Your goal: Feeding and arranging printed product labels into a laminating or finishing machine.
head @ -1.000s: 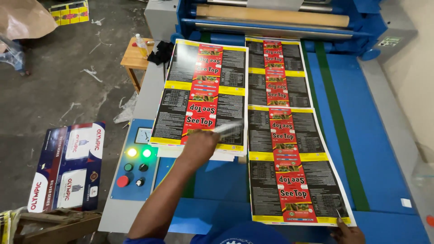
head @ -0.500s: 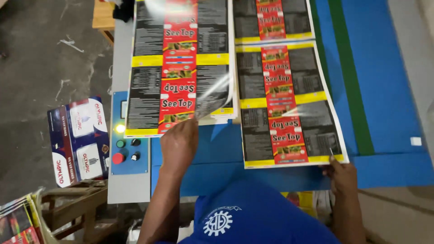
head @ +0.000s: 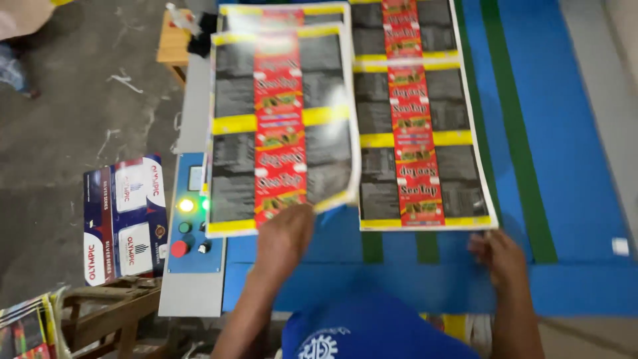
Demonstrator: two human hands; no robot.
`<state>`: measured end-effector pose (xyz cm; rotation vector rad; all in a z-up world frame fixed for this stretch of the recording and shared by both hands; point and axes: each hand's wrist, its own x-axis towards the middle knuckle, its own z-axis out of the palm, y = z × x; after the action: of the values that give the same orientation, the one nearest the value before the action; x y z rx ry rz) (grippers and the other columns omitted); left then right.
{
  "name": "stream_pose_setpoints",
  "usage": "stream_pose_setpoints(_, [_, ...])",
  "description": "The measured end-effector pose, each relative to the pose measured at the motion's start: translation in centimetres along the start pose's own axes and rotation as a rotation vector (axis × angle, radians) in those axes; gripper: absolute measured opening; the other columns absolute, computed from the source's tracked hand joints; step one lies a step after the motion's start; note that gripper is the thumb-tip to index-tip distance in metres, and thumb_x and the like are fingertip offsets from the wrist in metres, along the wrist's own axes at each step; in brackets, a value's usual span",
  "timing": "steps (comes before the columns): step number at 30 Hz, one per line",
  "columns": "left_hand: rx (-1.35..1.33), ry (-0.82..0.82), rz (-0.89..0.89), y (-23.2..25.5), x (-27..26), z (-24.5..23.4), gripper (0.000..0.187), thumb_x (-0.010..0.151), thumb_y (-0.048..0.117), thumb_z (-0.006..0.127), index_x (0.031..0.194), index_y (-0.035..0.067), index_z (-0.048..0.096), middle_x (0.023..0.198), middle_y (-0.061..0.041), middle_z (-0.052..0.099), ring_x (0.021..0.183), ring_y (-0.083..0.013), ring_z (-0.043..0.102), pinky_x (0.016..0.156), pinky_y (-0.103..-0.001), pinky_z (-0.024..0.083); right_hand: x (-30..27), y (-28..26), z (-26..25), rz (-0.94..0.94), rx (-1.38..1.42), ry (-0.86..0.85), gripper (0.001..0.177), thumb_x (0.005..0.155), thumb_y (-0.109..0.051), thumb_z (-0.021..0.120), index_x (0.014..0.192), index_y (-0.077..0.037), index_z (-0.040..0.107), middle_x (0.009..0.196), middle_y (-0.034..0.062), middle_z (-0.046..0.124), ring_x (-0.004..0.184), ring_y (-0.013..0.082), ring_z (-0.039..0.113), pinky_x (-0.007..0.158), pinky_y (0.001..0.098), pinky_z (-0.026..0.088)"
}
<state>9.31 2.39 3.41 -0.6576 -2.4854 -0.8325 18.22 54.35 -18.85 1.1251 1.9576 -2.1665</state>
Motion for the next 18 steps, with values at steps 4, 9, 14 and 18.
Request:
stream_pose_setpoints(4, [-0.164, -0.091, 0.085, 1.6, -0.9, 3.1, 0.018, 0.091, 0.013, 0.07, 0.104, 0.001, 0.071, 0.111, -0.017, 0.073, 0.101, -0.0352, 0.071, 0.084, -0.046, 0.058, -4.0, -3.2, 4.3, 0.104, -0.17, 0.057, 0.043, 0.102, -0.018, 0.055, 0.145, -0.012, 0.053, 0.112, 0.0164, 0.074, 0.085, 0.0249, 0.069, 0.062, 0.0355, 0.048])
stream_pose_setpoints(9, [-0.262, -0.272, 0.136, 4.8, -0.5, 6.8, 0.01, 0.088, 0.013, 0.068, 0.09, 0.003, 0.069, 0.106, -0.014, 0.071, 0.096, -0.0341, 0.07, 0.08, -0.046, 0.055, -9.4, -5.8, 12.5, 0.026, -0.302, -0.282, 0.047, 0.095, -0.019, 0.06, 0.141, -0.009, 0.061, 0.113, 0.0122, 0.078, 0.085, 0.0229, 0.069, 0.063, 0.0341, 0.048])
stream_pose_setpoints(14, [-0.159, -0.149, 0.3, 6.8, -1.0, 8.2, 0.016, 0.085, 0.019, 0.067, 0.095, 0.006, 0.067, 0.119, -0.012, 0.069, 0.12, -0.0321, 0.066, 0.104, -0.048, 0.05, -11.6, -6.3, 15.7, 0.151, -0.004, -0.33, 0.033, 0.095, -0.023, 0.064, 0.12, -0.002, 0.063, 0.092, 0.0113, 0.072, 0.073, 0.0206, 0.066, 0.061, 0.0396, 0.056])
stream_pose_setpoints(18, [-0.245, -0.216, 0.307, 6.2, -0.3, 7.4, 0.018, 0.093, 0.021, 0.069, 0.103, 0.006, 0.068, 0.12, -0.011, 0.069, 0.125, -0.0303, 0.064, 0.109, -0.05, 0.047, -10.0, -5.8, 13.7, 0.062, 0.047, -0.233, 0.031, 0.094, -0.018, 0.065, 0.119, -0.001, 0.063, 0.088, 0.0104, 0.071, 0.067, 0.0196, 0.064, 0.054, 0.0375, 0.053])
